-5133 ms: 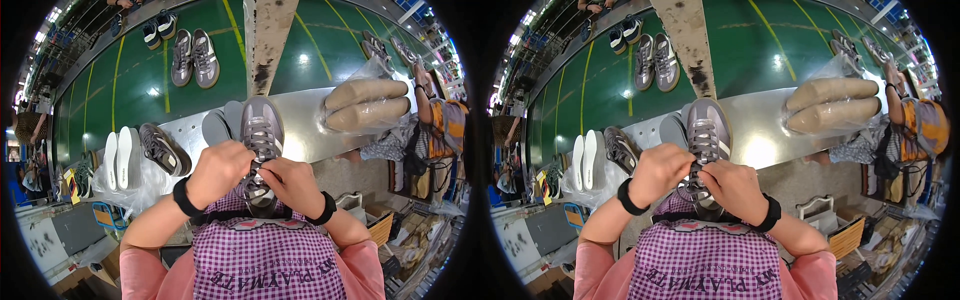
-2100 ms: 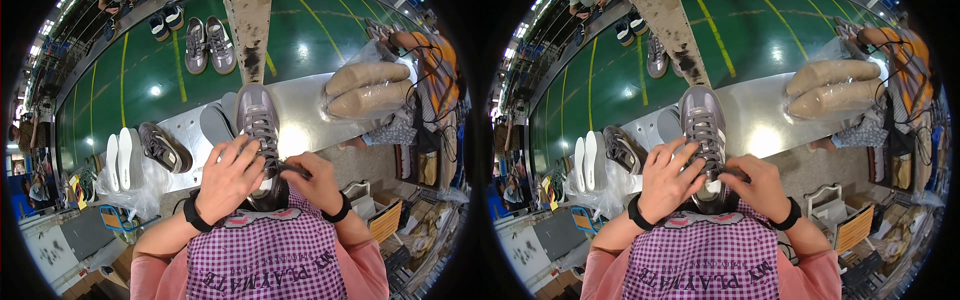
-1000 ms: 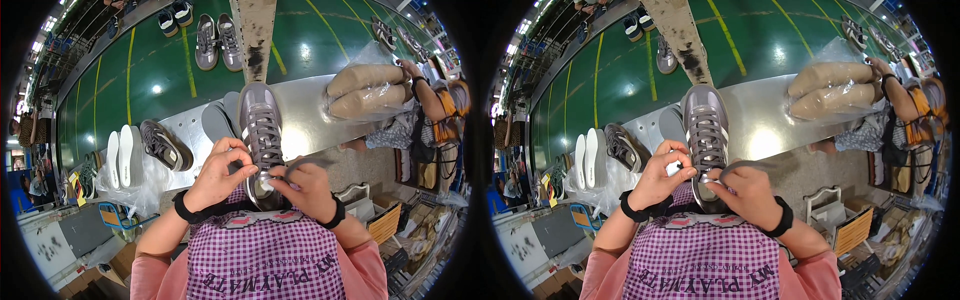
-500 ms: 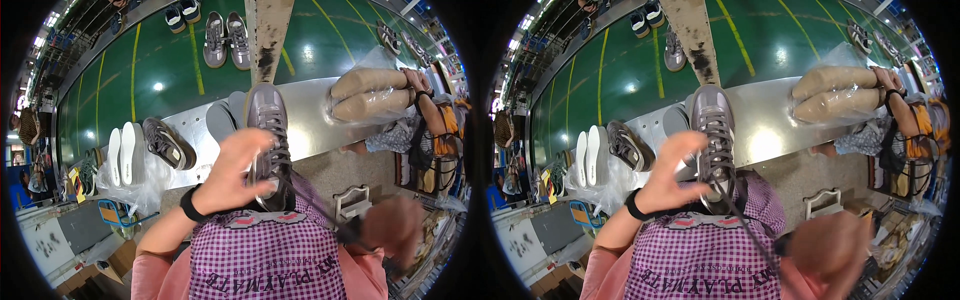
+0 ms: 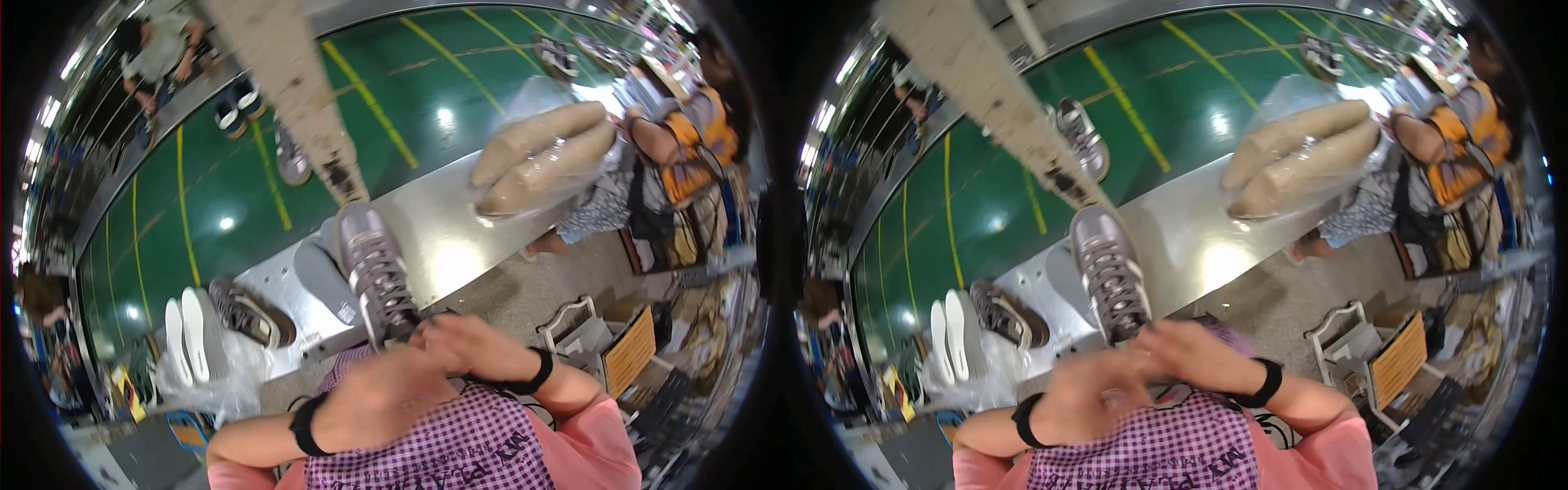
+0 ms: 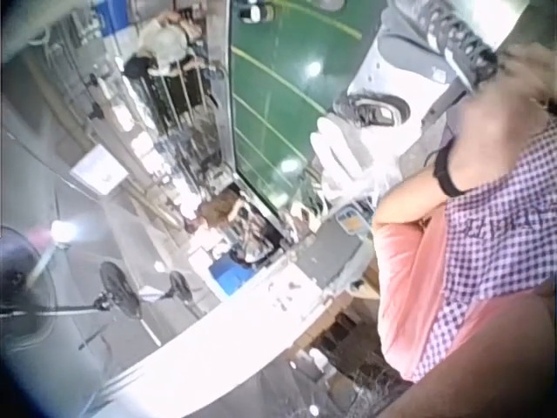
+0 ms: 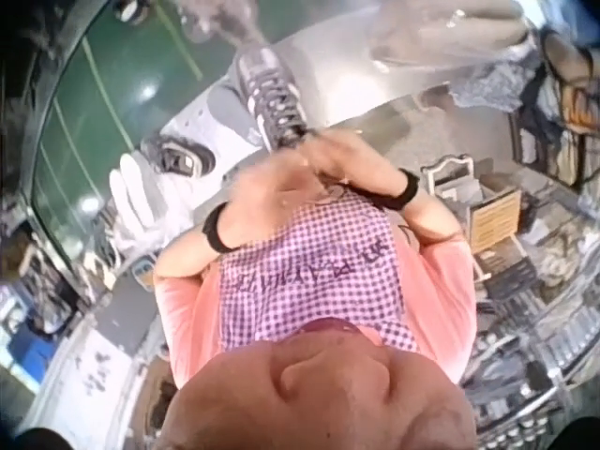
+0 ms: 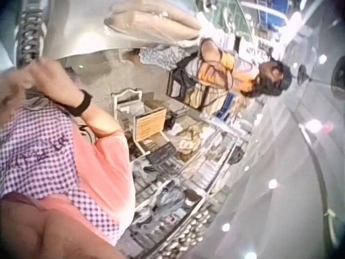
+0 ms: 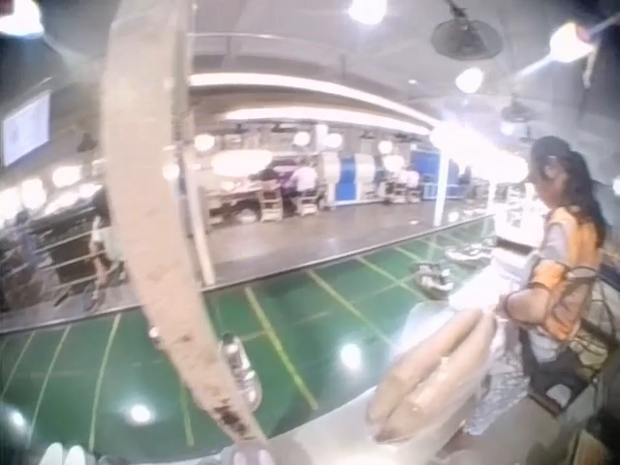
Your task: Lacing various pairs of sneakers on a factory conveyor belt.
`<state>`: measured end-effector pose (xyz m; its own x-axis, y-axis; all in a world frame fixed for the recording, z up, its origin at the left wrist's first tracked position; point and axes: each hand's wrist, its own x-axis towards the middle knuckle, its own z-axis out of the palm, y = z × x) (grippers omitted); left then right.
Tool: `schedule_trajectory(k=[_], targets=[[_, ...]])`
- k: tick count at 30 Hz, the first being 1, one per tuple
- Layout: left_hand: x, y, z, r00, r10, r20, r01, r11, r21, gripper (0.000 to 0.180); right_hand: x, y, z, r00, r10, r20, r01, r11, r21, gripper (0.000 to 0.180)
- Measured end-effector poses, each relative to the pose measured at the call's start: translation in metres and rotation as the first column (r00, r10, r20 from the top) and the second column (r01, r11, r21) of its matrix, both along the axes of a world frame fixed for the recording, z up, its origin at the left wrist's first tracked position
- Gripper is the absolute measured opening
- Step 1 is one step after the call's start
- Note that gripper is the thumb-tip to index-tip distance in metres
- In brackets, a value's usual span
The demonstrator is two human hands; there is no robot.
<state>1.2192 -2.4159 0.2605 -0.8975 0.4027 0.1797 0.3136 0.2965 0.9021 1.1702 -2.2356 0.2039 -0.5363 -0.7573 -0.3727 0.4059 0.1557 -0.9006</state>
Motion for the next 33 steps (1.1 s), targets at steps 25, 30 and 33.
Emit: schedule_trajectory(k=[25,30,33], targets=[[-0.010,-0.013,-0.031,0.908,0.342,-0.243,-0.410,0.845,-0.343,0.014,-0.012,-0.010,0.018,0.302,0.233,-0.924,0.183,0.938,0.296,0.016],[0.008,-0.044,0.000,0.932,0.331,-0.146,-0.360,0.893,-0.271,0.019,-0.006,-0.009,-0.015,0.533,0.311,-0.787,0.168,0.873,0.459,0.077],[0.003,-0.063,-0.036,0.981,0.190,0.034,-0.183,0.971,-0.154,0.028,0.008,-0.018,-0.061,0.578,0.385,-0.720,0.145,0.819,0.555,0.084]])
